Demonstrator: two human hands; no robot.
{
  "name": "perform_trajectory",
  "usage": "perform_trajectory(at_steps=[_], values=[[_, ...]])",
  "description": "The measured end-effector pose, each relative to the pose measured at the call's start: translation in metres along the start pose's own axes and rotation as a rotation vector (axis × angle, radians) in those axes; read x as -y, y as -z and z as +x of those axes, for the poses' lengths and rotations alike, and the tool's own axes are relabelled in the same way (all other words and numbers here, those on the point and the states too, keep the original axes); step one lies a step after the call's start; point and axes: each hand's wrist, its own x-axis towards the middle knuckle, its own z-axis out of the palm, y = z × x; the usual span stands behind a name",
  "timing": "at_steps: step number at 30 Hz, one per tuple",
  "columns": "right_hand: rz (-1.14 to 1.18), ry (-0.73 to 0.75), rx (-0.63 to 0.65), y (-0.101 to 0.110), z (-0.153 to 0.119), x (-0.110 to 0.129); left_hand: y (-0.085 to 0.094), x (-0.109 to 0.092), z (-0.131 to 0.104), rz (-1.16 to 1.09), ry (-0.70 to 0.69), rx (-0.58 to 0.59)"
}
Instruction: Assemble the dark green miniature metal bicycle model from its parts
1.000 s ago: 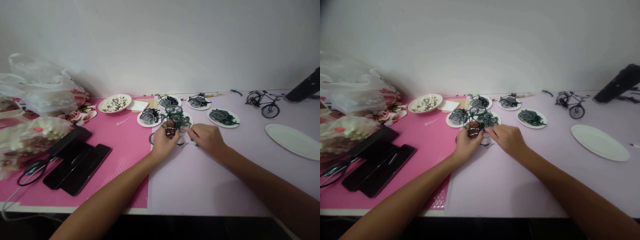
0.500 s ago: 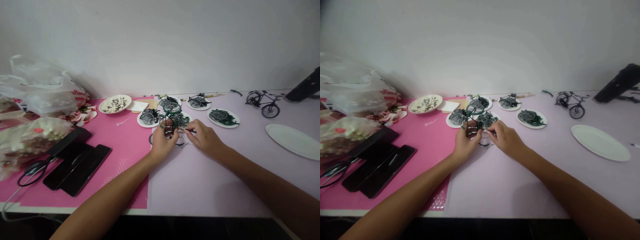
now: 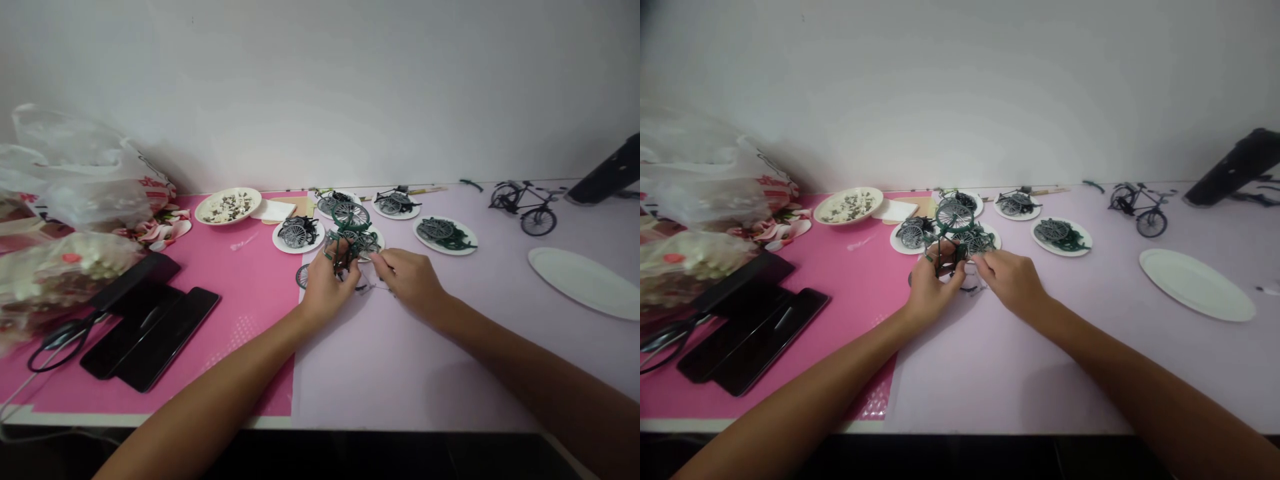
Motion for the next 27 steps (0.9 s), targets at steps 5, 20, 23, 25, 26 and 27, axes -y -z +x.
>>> perform_trajectory(at_steps=[5,20,23,25,26,27], values=[[0.102,-0.123,0.084,0.007,0.002,0.007,0.002,0.004,0.003,-0.020,-0.041,0.053],[0.027,-0.040,0.202,0.003,0.005,-0.010,0.004,0.010,0.008,-0.103,0.039,0.072],[0.030,-0.050,0.202,0.002,0.005,-0.011,0.004,0.008,0.007,-0.112,0.035,0.087],[0.058,-0.073,0.196,0.003,0.005,-0.009,0.005,0.007,0.006,-0.089,0.015,0.086],[0.077,-0.091,0.196,0.004,0.005,-0.007,0.005,0.008,0.006,-0.072,0.004,0.085],[0.100,-0.115,0.202,0.004,0.005,-0.005,0.005,0.008,0.006,-0.055,-0.006,0.083]])
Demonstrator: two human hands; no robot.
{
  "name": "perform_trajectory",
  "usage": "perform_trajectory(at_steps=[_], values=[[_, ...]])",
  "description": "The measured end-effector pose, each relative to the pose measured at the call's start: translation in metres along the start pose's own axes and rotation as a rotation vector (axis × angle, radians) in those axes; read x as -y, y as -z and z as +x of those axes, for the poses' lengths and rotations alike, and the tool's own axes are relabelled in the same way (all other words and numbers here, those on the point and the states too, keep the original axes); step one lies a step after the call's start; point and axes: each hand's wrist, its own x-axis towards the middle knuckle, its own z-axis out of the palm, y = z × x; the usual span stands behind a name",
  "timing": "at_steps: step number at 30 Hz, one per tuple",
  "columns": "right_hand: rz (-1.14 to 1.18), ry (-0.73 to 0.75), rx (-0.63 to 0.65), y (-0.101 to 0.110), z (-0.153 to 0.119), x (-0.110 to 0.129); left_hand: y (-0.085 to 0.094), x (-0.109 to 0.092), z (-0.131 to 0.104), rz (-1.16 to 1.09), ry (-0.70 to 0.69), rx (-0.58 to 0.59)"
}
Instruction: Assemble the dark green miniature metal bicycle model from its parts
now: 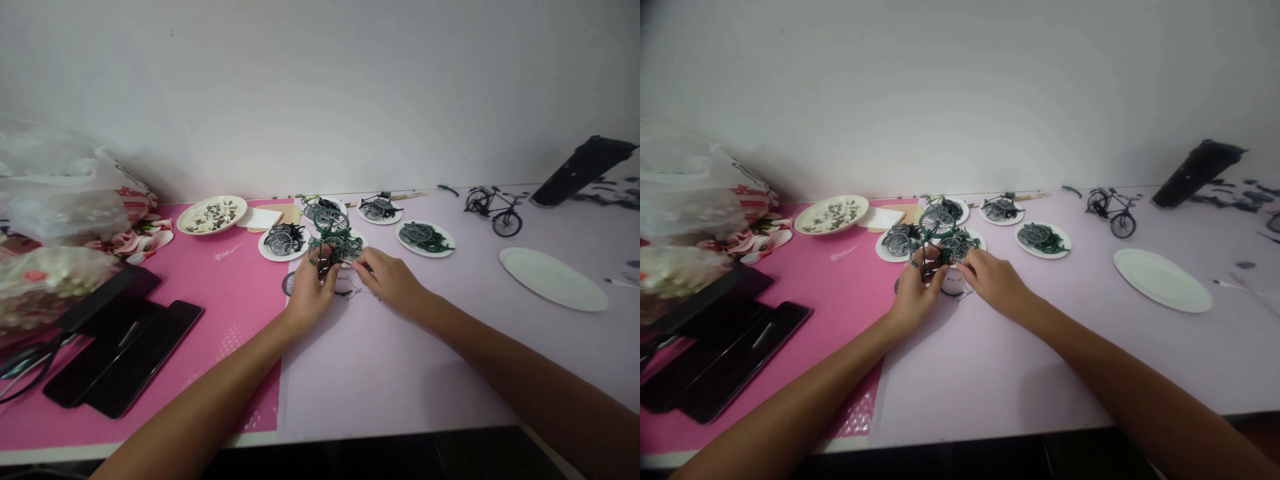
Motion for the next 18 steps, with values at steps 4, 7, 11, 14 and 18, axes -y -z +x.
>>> perform_trajectory(at_steps=[4,7,11,14,18], values=[[0.143,-0.121,0.051,0.002,-0.002,0.008,0.001,0.003,0.000,0.044,-0.026,0.001],[0.319,-0.199,0.087,0.002,-0.003,0.013,0.001,0.003,-0.001,0.071,-0.048,0.006],[0.478,-0.217,0.074,0.000,-0.004,0.017,0.000,0.000,-0.002,0.100,-0.099,-0.022],[0.455,-0.220,0.044,-0.001,-0.004,0.017,0.000,0.000,-0.002,0.096,-0.129,-0.054],[0.278,-0.091,-0.008,-0.003,-0.002,0.006,0.000,0.004,-0.001,0.086,-0.137,-0.052]])
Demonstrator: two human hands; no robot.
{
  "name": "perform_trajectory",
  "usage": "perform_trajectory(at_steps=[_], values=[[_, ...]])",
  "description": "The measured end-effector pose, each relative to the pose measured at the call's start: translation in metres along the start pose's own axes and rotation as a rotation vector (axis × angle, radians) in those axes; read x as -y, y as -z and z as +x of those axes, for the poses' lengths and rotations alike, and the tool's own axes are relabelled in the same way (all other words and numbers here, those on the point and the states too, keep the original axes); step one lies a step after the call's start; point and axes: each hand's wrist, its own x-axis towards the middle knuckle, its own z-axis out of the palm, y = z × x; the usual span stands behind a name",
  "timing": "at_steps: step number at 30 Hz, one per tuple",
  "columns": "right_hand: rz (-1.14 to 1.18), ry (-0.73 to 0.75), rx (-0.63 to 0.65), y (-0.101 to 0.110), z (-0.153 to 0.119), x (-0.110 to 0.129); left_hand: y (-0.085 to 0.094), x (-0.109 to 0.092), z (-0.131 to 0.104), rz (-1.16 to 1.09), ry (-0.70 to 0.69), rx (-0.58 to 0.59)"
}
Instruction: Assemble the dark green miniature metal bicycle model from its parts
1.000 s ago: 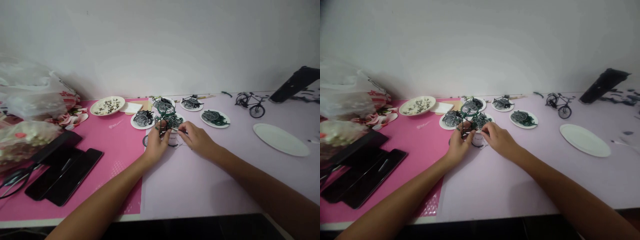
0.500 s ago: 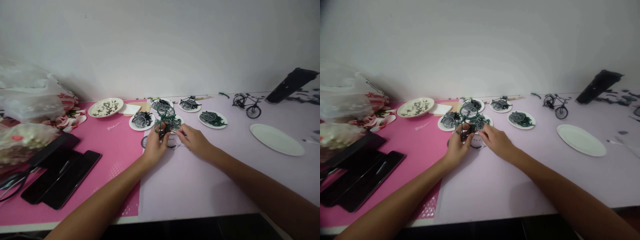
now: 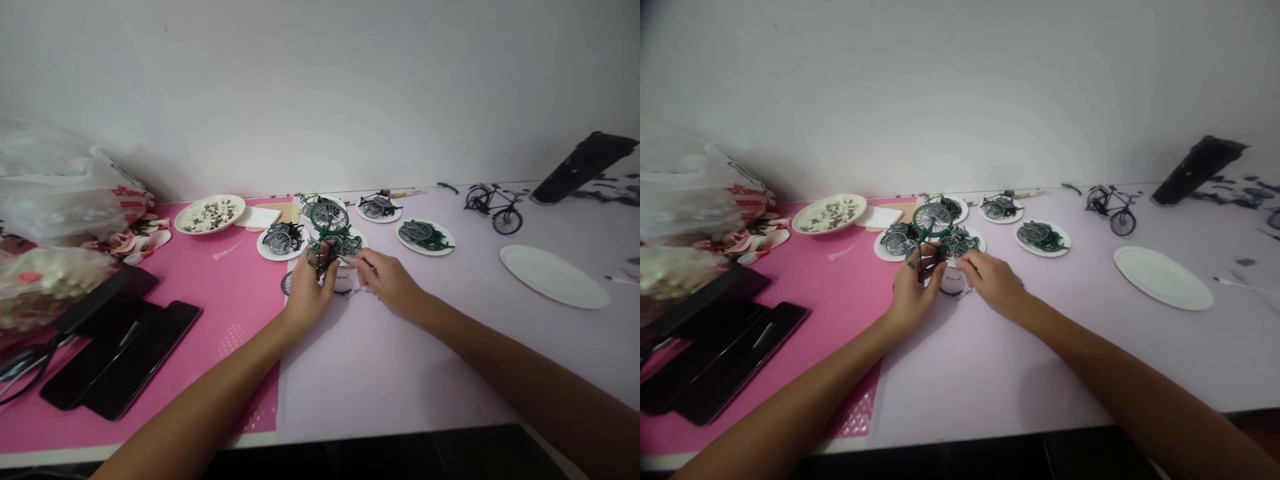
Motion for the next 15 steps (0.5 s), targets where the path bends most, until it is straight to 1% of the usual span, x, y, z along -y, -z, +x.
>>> perform_trajectory(at_steps=[3,5,7,9,12,15], values=[[-0.160,0.186,-0.046,-0.001,0.002,-0.009,0.000,0.001,0.001,-0.006,0.008,-0.007],[-0.242,0.229,-0.064,-0.002,0.002,-0.012,0.000,0.000,0.000,-0.017,0.022,-0.006],[-0.290,0.199,-0.053,-0.002,0.000,-0.012,-0.001,-0.002,-0.001,-0.025,0.033,-0.005],[-0.265,0.125,-0.017,-0.003,-0.002,-0.008,-0.002,-0.004,-0.002,-0.020,0.038,-0.001],[-0.115,-0.006,0.031,-0.003,-0.005,0.002,-0.003,-0.005,-0.004,-0.006,0.042,0.004],[0.041,-0.098,0.056,-0.003,-0.007,0.011,-0.003,-0.005,-0.005,0.002,0.047,0.005]])
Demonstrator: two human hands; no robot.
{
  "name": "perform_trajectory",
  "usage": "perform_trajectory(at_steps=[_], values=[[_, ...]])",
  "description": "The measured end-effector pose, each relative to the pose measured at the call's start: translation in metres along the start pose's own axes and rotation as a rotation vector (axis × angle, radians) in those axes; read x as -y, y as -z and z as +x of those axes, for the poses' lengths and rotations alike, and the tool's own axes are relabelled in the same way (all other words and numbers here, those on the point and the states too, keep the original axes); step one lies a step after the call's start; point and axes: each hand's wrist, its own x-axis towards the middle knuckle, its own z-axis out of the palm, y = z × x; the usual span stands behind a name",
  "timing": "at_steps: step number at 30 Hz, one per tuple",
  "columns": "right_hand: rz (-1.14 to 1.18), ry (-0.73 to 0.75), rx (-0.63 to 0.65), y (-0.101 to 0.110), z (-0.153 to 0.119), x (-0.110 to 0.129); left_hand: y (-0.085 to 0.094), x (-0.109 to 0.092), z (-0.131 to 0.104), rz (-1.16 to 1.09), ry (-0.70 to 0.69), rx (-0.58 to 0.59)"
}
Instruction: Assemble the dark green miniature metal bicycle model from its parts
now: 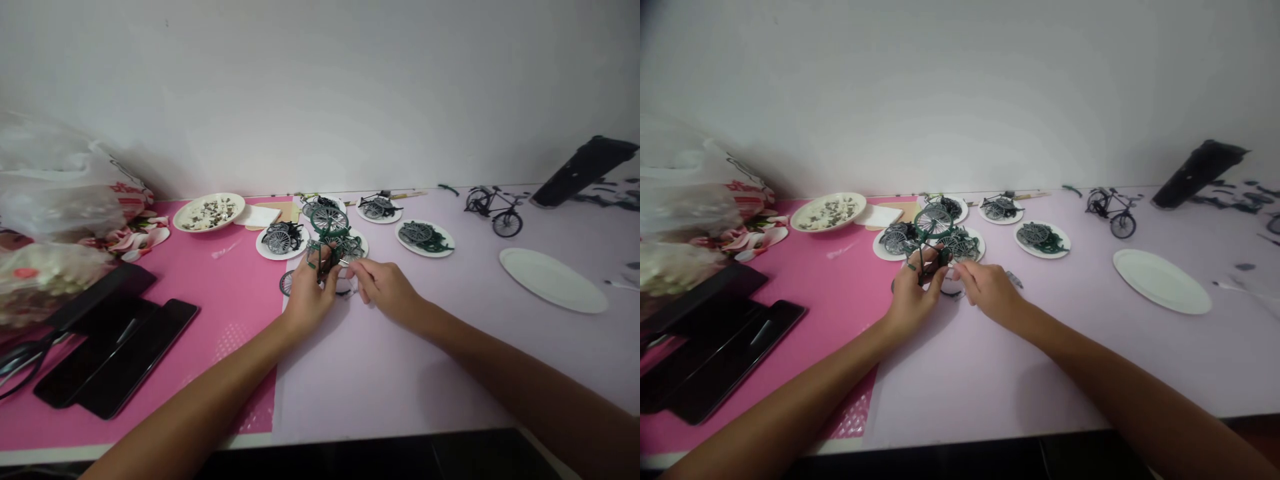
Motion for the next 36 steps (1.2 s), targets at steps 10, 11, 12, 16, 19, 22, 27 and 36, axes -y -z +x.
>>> perform_trajectory(at_steps=[10,11,12,16,19,22,27,36], values=[[-0.276,0.229,-0.115,0.003,0.006,-0.007,0.003,-0.013,0.008,-0.202,0.247,0.004],[-0.287,0.262,-0.141,0.004,0.006,-0.008,0.004,-0.015,0.009,-0.216,0.269,-0.004],[-0.283,0.283,-0.161,0.004,0.006,-0.008,0.005,-0.016,0.011,-0.225,0.286,-0.008],[-0.217,0.300,-0.212,0.008,0.006,-0.011,0.006,-0.015,0.014,-0.253,0.311,-0.024],[-0.184,0.333,-0.269,0.011,0.009,-0.016,0.006,-0.013,0.015,-0.279,0.313,-0.050],[-0.183,0.381,-0.321,0.014,0.014,-0.021,0.007,-0.011,0.015,-0.301,0.340,-0.050],[-0.165,0.279,-0.300,0.016,0.016,-0.024,0.008,-0.011,0.016,-0.287,0.378,-0.029],[-0.064,0.118,-0.203,0.010,0.013,-0.023,0.012,-0.011,0.010,-0.080,0.058,0.040]])
